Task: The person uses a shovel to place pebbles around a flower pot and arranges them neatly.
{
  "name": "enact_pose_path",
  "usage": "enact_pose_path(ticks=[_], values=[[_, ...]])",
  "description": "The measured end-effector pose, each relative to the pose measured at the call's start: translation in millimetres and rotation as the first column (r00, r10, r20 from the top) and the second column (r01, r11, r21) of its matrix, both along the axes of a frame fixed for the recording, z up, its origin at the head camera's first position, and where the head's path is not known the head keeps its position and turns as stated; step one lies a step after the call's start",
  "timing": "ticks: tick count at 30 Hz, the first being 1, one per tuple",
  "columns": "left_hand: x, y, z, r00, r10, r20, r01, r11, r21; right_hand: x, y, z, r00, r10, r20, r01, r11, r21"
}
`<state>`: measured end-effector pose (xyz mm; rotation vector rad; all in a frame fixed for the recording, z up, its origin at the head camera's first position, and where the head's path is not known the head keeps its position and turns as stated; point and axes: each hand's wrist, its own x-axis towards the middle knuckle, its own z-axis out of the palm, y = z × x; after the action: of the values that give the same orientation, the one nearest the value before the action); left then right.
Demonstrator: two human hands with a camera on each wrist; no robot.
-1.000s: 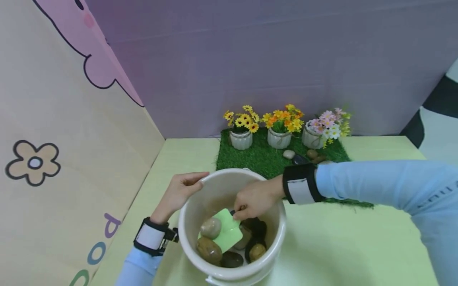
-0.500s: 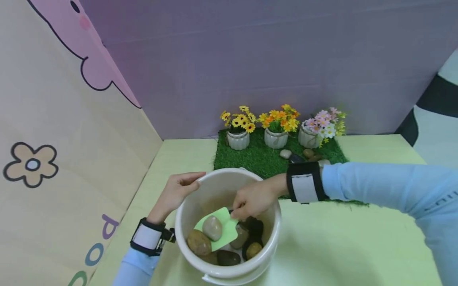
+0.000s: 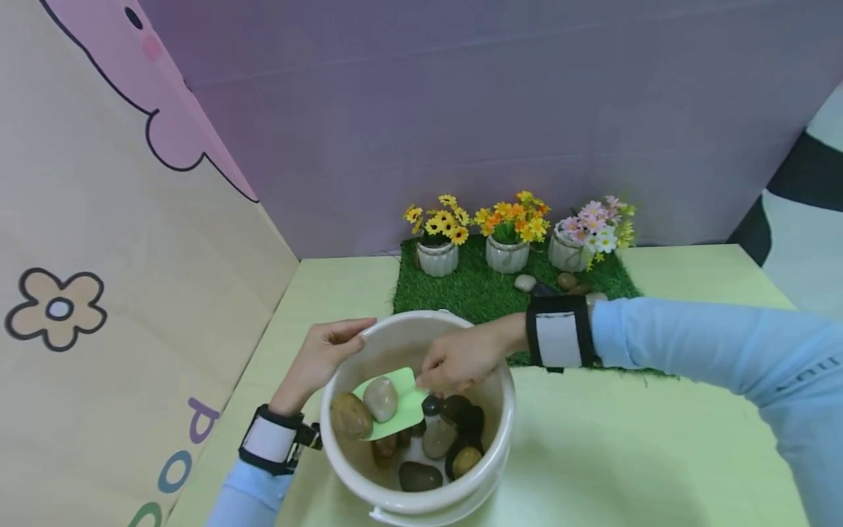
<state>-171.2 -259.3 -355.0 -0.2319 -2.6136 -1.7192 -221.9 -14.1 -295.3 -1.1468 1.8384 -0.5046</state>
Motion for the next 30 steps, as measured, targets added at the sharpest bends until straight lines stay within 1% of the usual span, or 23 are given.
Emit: enact_pose_path(ticks=[4,10,14,19,26,30], values=[[0.0,0,-0.2,1.0,0.002,-0.003,-0.002,1.0,0.0,-4.2,1,4.1,1.0,-0.022,0.014,0.022,1.0,0.005],[-0.8,1,-1.3,0.999,0.004,-0.037,-0.006,0.999,-0.048,-12.7,7,12.2,0.997,-0.078,-0.026,0.079,0.997,0.007],[-1.1,1,-2.0,0.999,0.014,-0.042,-0.016,0.998,-0.065,-19.4,13,16.0,0.993,-0.116,-0.018,0.116,0.993,0.002],[-1.4,1,-2.2,0.999,0.024,-0.024,-0.025,0.999,-0.047,-27.3,22,21.1,0.989,-0.143,-0.02,0.143,0.99,-0.011],[-1.8,0,-1.6,1.0,-0.004,0.004,0.004,1.0,0.015,-40.3,41,28.0,0.982,-0.186,-0.042,0.187,0.982,0.001],[-1.3,-1,-2.2,1.0,-0.001,0.0,0.001,1.0,0.011,-48.8,53,29.3,0.975,-0.22,-0.037,0.22,0.975,0.002]])
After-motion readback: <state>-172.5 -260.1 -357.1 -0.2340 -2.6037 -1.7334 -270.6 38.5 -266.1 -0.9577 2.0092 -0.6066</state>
